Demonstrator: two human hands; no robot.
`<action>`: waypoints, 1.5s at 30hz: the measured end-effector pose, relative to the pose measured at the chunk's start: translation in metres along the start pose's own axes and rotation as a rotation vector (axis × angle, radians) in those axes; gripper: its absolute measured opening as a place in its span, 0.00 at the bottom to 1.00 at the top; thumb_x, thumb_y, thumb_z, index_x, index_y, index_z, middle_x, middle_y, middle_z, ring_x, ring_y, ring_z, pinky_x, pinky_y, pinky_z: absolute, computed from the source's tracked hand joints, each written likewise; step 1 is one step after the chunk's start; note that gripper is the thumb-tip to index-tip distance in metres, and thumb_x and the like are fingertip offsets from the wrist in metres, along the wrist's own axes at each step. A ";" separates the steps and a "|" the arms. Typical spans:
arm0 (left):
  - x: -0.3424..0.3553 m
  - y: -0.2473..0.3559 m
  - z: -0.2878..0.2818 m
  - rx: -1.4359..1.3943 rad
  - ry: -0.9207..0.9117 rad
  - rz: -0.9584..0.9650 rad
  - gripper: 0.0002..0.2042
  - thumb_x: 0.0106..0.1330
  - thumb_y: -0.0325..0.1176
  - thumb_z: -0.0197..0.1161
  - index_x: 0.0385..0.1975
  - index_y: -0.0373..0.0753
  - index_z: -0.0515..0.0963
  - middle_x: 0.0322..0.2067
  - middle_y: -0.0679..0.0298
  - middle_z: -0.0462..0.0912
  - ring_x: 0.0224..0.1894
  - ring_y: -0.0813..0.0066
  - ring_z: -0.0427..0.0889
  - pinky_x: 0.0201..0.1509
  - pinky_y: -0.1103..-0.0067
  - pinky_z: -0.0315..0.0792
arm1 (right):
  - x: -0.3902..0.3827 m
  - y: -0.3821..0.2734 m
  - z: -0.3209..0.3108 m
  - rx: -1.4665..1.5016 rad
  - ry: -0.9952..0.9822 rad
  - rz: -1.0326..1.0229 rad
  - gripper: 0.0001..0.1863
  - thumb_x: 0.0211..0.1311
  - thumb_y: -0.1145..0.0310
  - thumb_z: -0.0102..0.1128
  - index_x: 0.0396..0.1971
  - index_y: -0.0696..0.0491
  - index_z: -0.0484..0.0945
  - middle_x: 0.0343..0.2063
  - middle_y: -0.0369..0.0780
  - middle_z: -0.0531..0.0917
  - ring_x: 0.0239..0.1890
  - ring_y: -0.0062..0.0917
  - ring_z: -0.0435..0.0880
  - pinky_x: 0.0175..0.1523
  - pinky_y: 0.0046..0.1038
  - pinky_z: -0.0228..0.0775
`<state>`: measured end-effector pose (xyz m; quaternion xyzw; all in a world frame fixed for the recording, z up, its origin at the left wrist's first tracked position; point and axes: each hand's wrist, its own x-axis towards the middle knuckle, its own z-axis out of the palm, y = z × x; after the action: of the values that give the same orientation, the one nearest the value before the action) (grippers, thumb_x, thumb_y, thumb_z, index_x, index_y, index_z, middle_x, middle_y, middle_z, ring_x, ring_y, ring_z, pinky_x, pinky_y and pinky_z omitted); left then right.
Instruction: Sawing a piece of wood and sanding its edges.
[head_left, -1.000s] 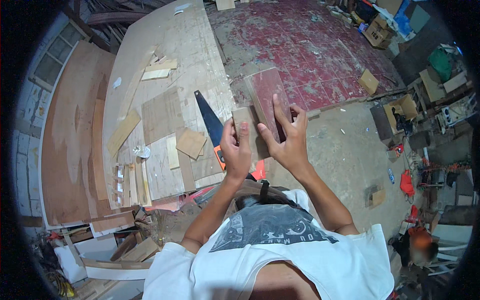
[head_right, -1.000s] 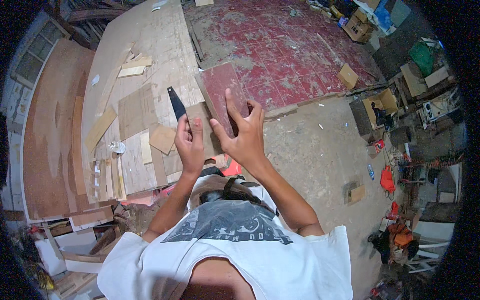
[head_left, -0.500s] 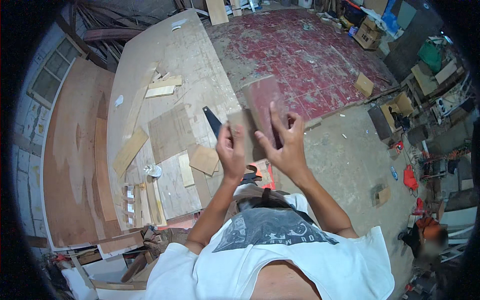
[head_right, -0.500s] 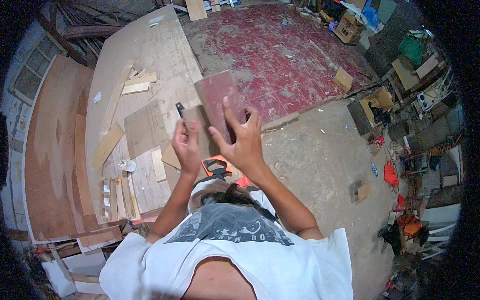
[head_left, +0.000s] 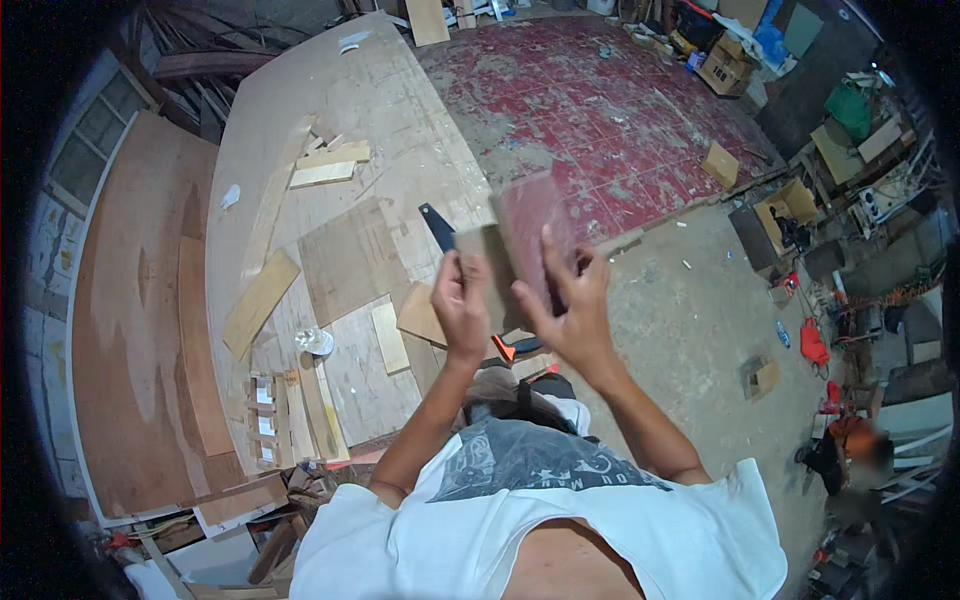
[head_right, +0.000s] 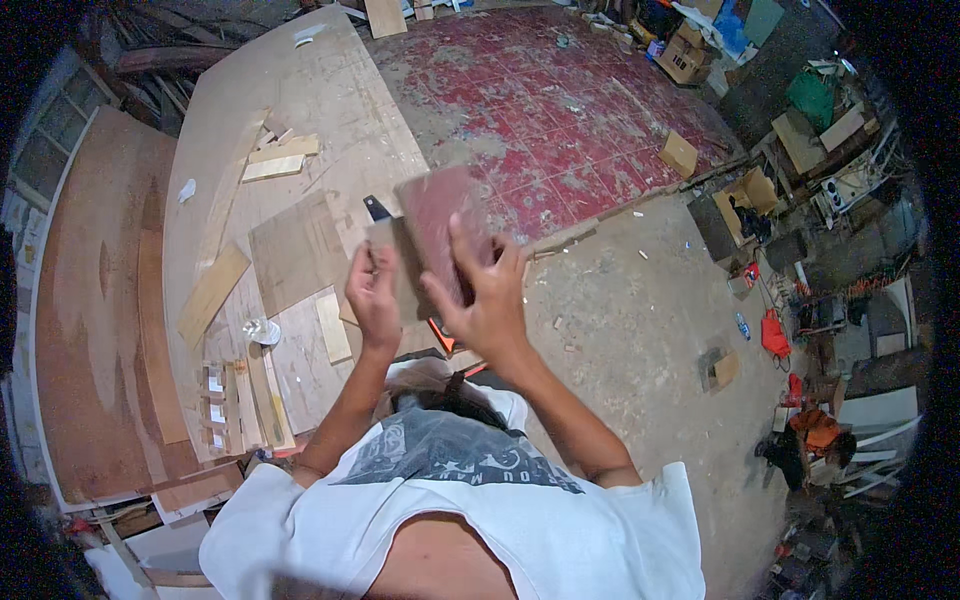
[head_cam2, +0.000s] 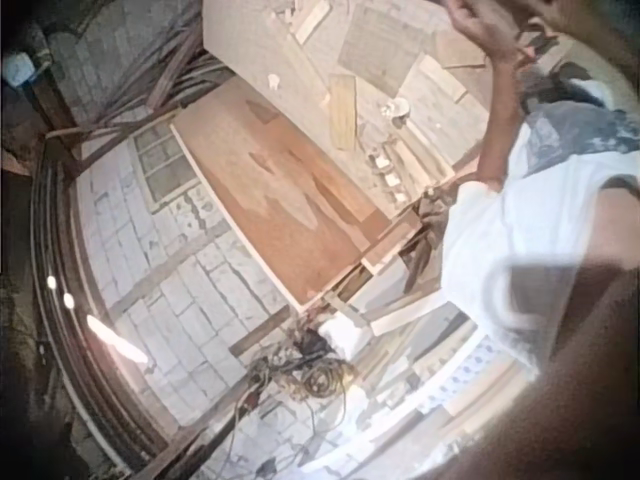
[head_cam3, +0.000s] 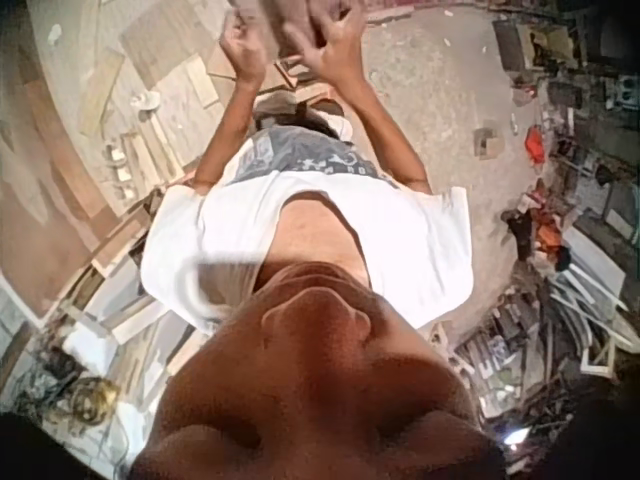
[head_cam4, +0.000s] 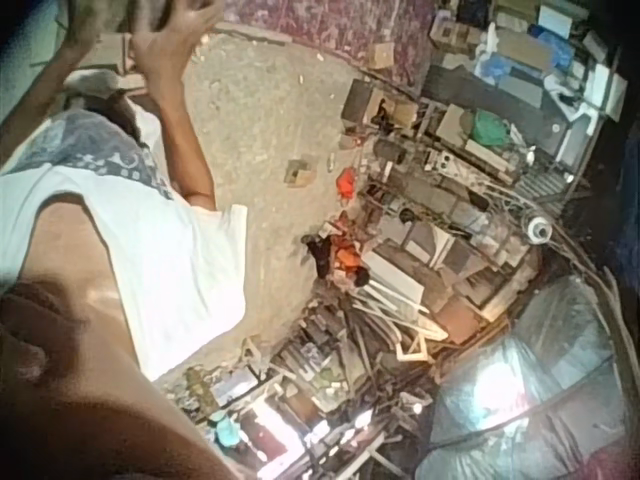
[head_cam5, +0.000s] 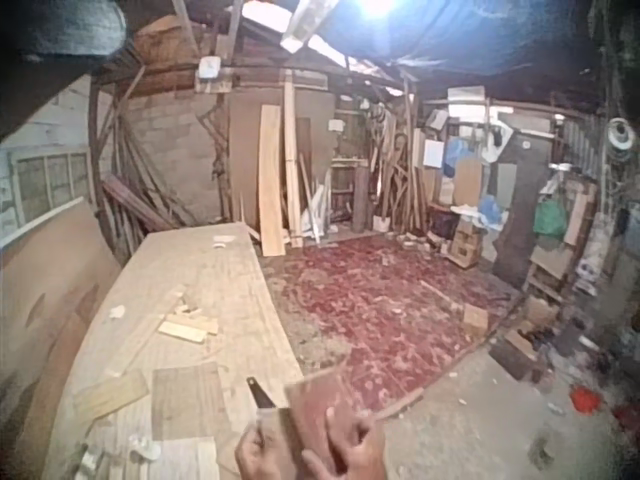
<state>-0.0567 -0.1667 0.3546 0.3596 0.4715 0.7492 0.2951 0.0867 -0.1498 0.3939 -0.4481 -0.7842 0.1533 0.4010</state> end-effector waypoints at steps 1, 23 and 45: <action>0.008 0.003 -0.006 -0.001 0.003 0.002 0.10 0.71 0.37 0.56 0.41 0.36 0.75 0.28 0.75 0.73 0.28 0.92 0.64 0.30 0.89 0.56 | -0.016 -0.002 0.010 0.040 -0.039 0.004 0.41 0.50 0.56 0.70 0.66 0.41 0.65 0.47 0.61 0.66 0.50 0.50 0.66 0.57 0.45 0.61; 0.019 0.012 -0.071 -0.261 0.069 -0.305 0.14 0.71 0.39 0.56 0.46 0.34 0.75 0.42 0.65 0.80 0.41 0.82 0.77 0.47 0.84 0.69 | -0.080 0.005 0.029 0.560 -0.299 0.439 0.34 0.59 0.59 0.64 0.66 0.45 0.65 0.44 0.43 0.71 0.44 0.26 0.72 0.48 0.27 0.69; 0.010 0.013 -0.093 -0.164 -0.266 -0.424 0.18 0.69 0.39 0.57 0.51 0.31 0.73 0.42 0.64 0.81 0.41 0.79 0.79 0.46 0.84 0.71 | -0.034 -0.001 0.012 0.118 -0.006 -0.029 0.34 0.37 0.61 0.78 0.53 0.39 0.80 0.51 0.50 0.67 0.53 0.42 0.68 0.57 0.37 0.64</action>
<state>-0.1401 -0.2101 0.3417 0.3231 0.4308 0.6526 0.5330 0.0860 -0.1776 0.3699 -0.4117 -0.7815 0.1946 0.4265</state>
